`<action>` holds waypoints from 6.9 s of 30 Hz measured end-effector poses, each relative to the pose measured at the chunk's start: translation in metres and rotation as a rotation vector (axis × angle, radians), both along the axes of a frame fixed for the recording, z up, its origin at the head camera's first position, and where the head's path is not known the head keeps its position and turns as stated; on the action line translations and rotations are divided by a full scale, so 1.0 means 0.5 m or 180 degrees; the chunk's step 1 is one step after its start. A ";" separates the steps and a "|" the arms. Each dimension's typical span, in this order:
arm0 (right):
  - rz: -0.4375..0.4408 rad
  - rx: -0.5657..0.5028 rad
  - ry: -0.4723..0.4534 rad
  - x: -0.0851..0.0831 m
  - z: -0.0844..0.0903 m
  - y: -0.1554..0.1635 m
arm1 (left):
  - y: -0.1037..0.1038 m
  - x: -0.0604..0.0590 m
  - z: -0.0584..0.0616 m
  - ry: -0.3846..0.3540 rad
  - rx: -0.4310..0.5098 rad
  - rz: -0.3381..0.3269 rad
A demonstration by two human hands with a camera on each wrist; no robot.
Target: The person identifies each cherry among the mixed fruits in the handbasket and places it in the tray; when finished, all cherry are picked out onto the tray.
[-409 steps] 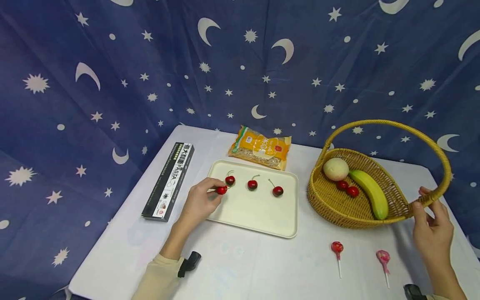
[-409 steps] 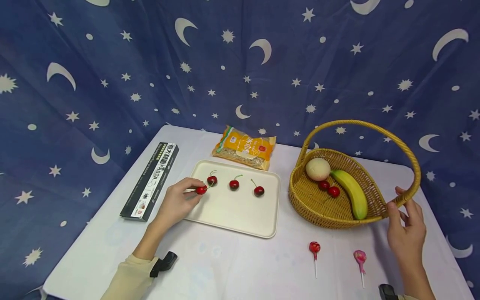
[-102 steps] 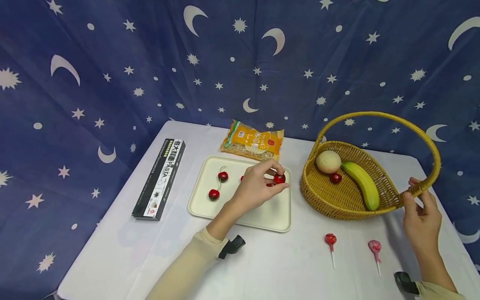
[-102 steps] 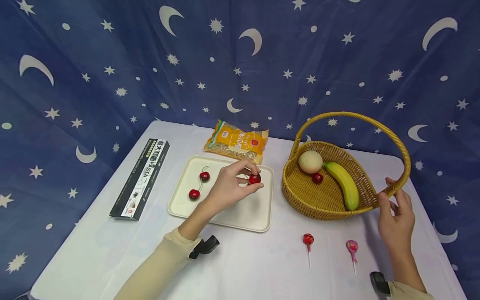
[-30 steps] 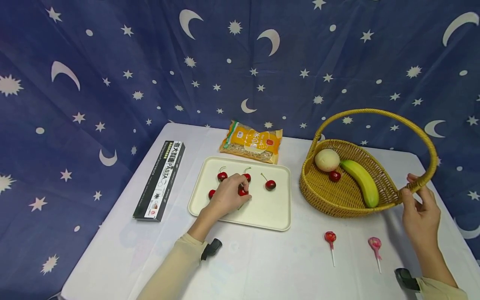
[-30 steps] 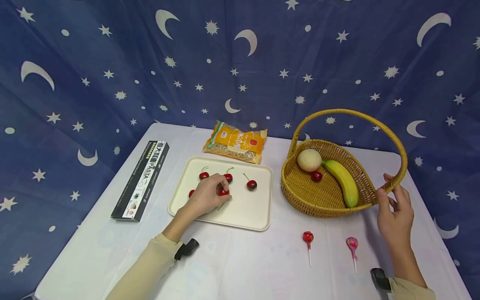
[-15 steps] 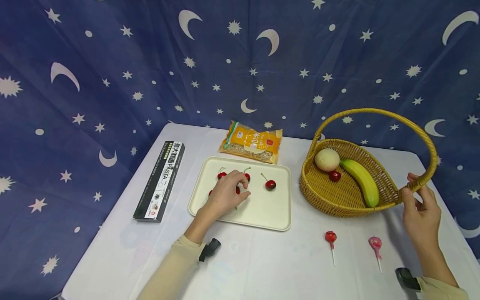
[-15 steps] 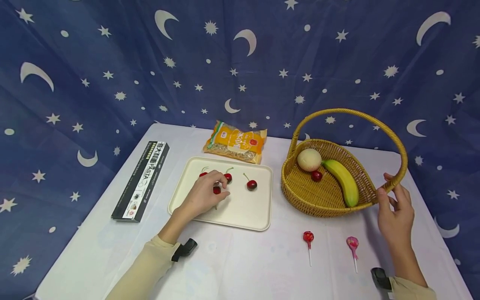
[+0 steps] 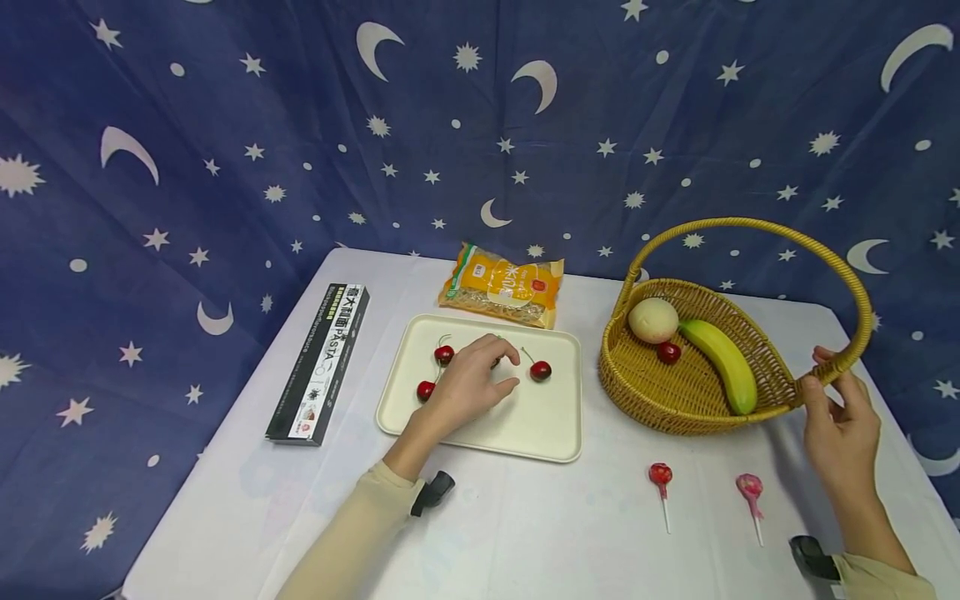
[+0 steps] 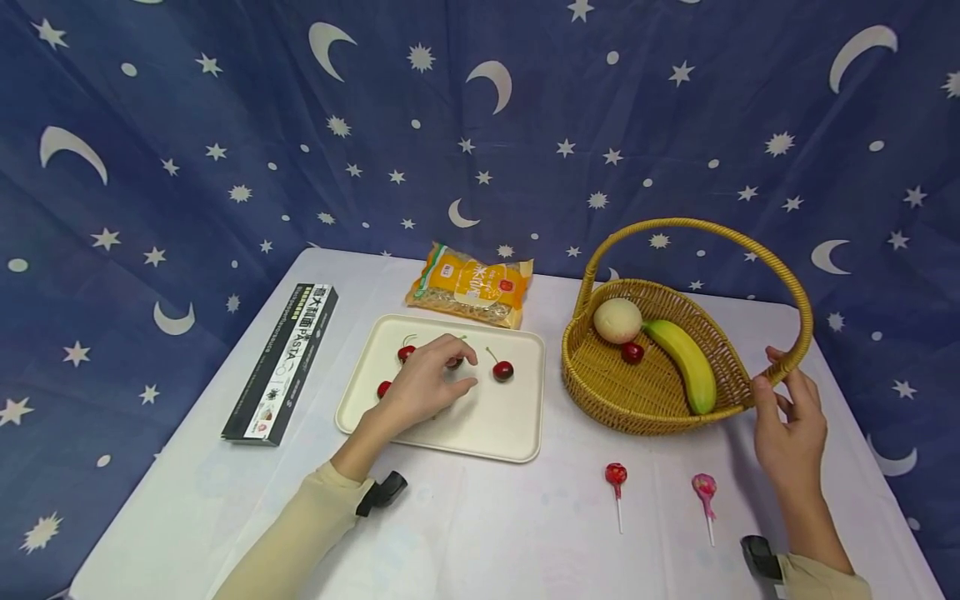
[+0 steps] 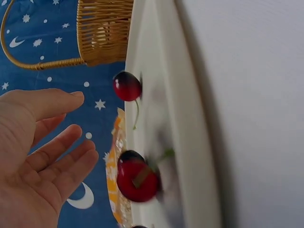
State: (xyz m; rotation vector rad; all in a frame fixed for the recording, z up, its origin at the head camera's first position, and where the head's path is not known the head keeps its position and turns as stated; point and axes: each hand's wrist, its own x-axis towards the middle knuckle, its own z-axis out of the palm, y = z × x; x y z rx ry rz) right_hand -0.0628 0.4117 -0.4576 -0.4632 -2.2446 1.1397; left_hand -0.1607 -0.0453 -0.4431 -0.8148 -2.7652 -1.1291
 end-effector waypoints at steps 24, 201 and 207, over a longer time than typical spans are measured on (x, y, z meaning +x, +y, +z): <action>-0.0007 -0.0016 -0.0039 0.004 0.000 0.005 | 0.152 -0.022 0.068 0.0021 -0.0224 -0.0648; 0.0089 0.0056 0.0050 0.002 -0.006 0.008 | 0.215 0.028 0.111 0.0464 0.0477 -0.0989; 0.0064 0.0046 0.0014 0.000 -0.005 0.007 | 0.191 0.023 0.106 0.0346 0.0494 -0.0941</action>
